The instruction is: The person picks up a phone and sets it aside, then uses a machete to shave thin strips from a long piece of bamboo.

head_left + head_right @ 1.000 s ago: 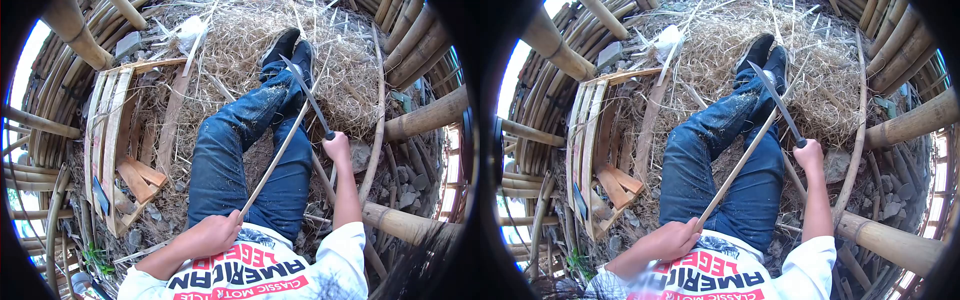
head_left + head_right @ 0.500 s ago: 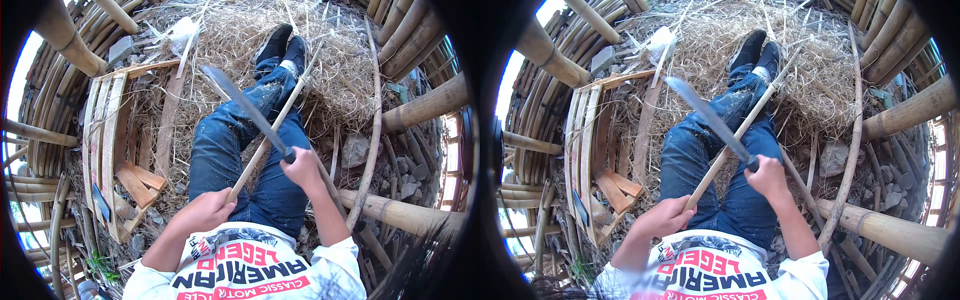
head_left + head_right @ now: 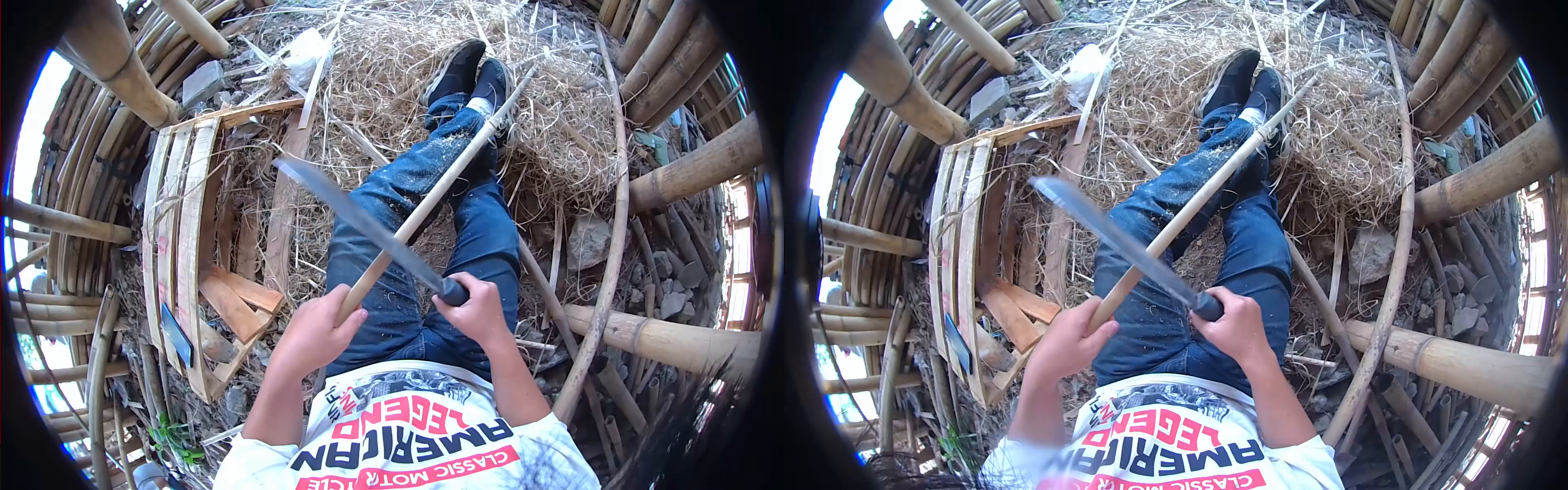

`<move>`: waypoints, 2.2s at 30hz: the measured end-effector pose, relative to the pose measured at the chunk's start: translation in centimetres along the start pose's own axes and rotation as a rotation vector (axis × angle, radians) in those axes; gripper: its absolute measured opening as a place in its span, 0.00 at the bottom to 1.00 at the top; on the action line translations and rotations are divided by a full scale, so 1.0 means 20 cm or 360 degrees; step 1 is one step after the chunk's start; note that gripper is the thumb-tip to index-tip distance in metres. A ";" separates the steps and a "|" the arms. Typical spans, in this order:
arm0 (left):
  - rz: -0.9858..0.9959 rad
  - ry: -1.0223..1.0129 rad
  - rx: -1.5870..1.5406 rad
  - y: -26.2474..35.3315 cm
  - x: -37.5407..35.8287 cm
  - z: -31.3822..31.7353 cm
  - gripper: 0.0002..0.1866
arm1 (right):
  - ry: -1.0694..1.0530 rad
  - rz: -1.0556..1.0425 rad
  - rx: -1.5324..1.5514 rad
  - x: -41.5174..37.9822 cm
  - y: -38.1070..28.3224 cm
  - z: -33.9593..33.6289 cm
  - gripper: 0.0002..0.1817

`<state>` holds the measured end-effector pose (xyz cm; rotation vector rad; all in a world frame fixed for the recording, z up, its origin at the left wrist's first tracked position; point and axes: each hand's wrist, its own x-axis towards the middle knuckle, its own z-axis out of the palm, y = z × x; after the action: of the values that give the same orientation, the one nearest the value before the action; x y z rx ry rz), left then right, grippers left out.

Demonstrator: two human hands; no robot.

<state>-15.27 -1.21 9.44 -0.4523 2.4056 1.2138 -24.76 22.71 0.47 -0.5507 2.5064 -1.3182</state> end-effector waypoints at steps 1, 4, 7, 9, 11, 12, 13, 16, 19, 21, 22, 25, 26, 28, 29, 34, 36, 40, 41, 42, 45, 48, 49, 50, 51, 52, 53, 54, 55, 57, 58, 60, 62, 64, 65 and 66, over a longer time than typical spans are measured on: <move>-0.0029 0.0075 0.0064 0.00 0.00 -0.01 0.13 | 0.0015 0.0008 0.0008 0.00 0.01 -0.02 0.15; 0.0030 0.0190 0.0024 -0.02 0.01 0.00 0.13 | 0.0278 0.0082 -0.0002 0.01 0.05 -0.06 0.16; 0.0076 0.0241 0.0020 0.01 0.00 0.00 0.14 | 0.0267 0.0293 0.0083 -0.02 0.05 -0.10 0.16; 0.0110 0.0258 -0.0005 0.04 0.00 0.01 0.15 | 0.0260 0.0290 0.0089 -0.05 0.04 -0.10 0.17; 0.0168 0.0248 0.0510 0.07 -0.01 0.04 0.19 | 0.0229 0.0290 0.0179 -0.08 0.03 -0.09 0.18; 0.0131 0.0148 0.0494 0.08 -0.01 0.05 0.20 | 0.0240 0.0294 0.0189 -0.09 0.02 -0.08 0.18; 0.0176 0.0113 0.0545 0.08 0.00 0.07 0.19 | 0.0149 0.0264 0.0176 -0.10 0.02 -0.08 0.19; 0.0199 0.0070 0.0595 0.06 0.01 0.15 0.19 | -0.0071 0.0154 0.0221 -0.14 -0.02 -0.05 0.21; 0.0216 0.0001 0.0594 0.02 0.01 0.19 0.19 | -0.0248 0.0033 0.0162 -0.15 -0.10 -0.03 0.23; 0.0322 0.0024 0.0541 -0.01 -0.01 0.19 0.23 | -0.0224 -0.0080 0.0020 -0.14 -0.13 0.00 0.25; 0.0273 -0.0008 0.0545 -0.01 -0.01 0.18 0.26 | -0.0211 -0.0140 -0.0067 -0.14 -0.13 0.02 0.27; 0.0225 -0.0027 0.0458 -0.05 -0.02 0.16 0.25 | -0.0270 -0.0213 -0.0237 -0.10 -0.16 0.01 0.25; 0.0222 -0.0008 0.0412 -0.05 -0.02 0.16 0.20 | -0.0222 -0.0231 -0.0270 -0.09 -0.15 0.02 0.26; 0.0174 -0.0059 0.0394 -0.03 -0.02 0.16 0.17 | -0.0139 -0.0234 -0.0308 -0.06 -0.14 0.00 0.27; 0.0112 -0.0097 0.0364 -0.02 -0.03 0.15 0.15 | -0.0074 -0.0246 -0.0349 -0.04 -0.14 -0.01 0.28; 0.0094 -0.0186 0.0291 -0.04 -0.02 0.19 0.17 | 0.0101 0.0001 -0.0364 0.03 -0.03 -0.07 0.28; 0.0204 -0.0192 0.0215 -0.03 -0.02 0.20 0.17 | 0.0181 0.0185 -0.0325 0.04 0.02 -0.08 0.30; 0.0179 -0.0143 0.0240 0.02 -0.03 0.23 0.17 | 0.0171 0.0285 -0.0161 0.00 0.02 -0.10 0.32; 0.0179 -0.0150 0.0255 0.01 -0.03 0.24 0.17 | 0.0096 0.0264 -0.0146 -0.02 0.00 -0.11 0.33; 0.0180 -0.0129 0.0248 0.02 -0.03 0.24 0.15 | 0.0021 0.0241 -0.0132 -0.04 -0.02 -0.11 0.33; 0.0217 -0.0075 0.0340 -0.01 -0.02 0.25 0.13 | -0.0046 0.0145 -0.0099 -0.09 -0.06 -0.06 0.34; 0.0274 -0.0037 0.0510 0.02 -0.02 0.23 0.15 | -0.0097 0.0072 -0.0043 -0.10 -0.08 -0.01 0.35; 0.0292 -0.0035 0.0580 0.03 -0.02 0.23 0.17 | -0.0150 0.0051 -0.0027 -0.09 -0.08 0.00 0.36; 0.0288 -0.0034 0.0594 0.03 -0.02 0.22 0.17 | -0.0121 0.0016 -0.0020 -0.09 -0.08 0.01 0.34; 0.0250 -0.0011 0.0584 0.03 -0.01 0.22 0.17 | -0.0120 0.0016 -0.0007 -0.08 -0.08 0.01 0.34; 0.0210 0.0014 0.0573 0.03 -0.01 0.21 0.17 | -0.0139 0.0010 0.0001 -0.07 -0.08 0.00 0.34; 0.0201 0.0014 0.0582 0.05 -0.01 0.21 0.17 | -0.0158 0.0004 0.0008 -0.05 -0.08 0.00 0.34; 0.0154 0.0038 0.0635 0.08 0.00 0.21 0.18 | -0.0164 0.0005 0.0021 -0.04 -0.08 0.00 0.34; 0.0109 0.0062 0.0686 0.09 0.00 0.20 0.20 | -0.0125 -0.0007 0.0008 -0.03 -0.08 0.00 0.33; 0.0100 0.0083 0.0640 0.06 0.02 0.20 0.19 | -0.0093 -0.0014 0.0002 0.00 -0.06 0.00 0.33; 0.0101 0.0105 0.0590 0.03 0.03 0.19 0.18 | -0.0038 -0.0022 -0.0067 0.03 -0.04 -0.01 0.34; 0.0065 0.0043 0.0291 -0.06 0.07 0.18 0.16 | 0.0041 -0.0037 -0.0194 0.08 0.01 -0.03 0.33; 0.0026 -0.0008 -0.0010 -0.10 0.08 0.15 0.15 | 0.0030 -0.0020 -0.0175 0.12 0.05 -0.07 0.33; -0.0381 -0.0379 -0.0587 -0.05 0.09 0.11 0.12 | 0.0132 -0.0097 -0.0241 0.13 0.05 -0.08 0.33; -0.0380 -0.0389 -0.0586 -0.05 0.10 0.11 0.12 | 0.0135 -0.0087 -0.0244 0.14 0.03 -0.08 0.33; -0.0443 -0.0598 -0.1050 -0.06 0.11 0.10 0.14 | 0.0092 -0.0132 -0.0263 0.14 -0.01 -0.08 0.33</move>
<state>-16.17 -0.50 6.50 -0.6512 1.5374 1.7566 -27.87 22.66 1.39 -0.6671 2.6835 -1.1768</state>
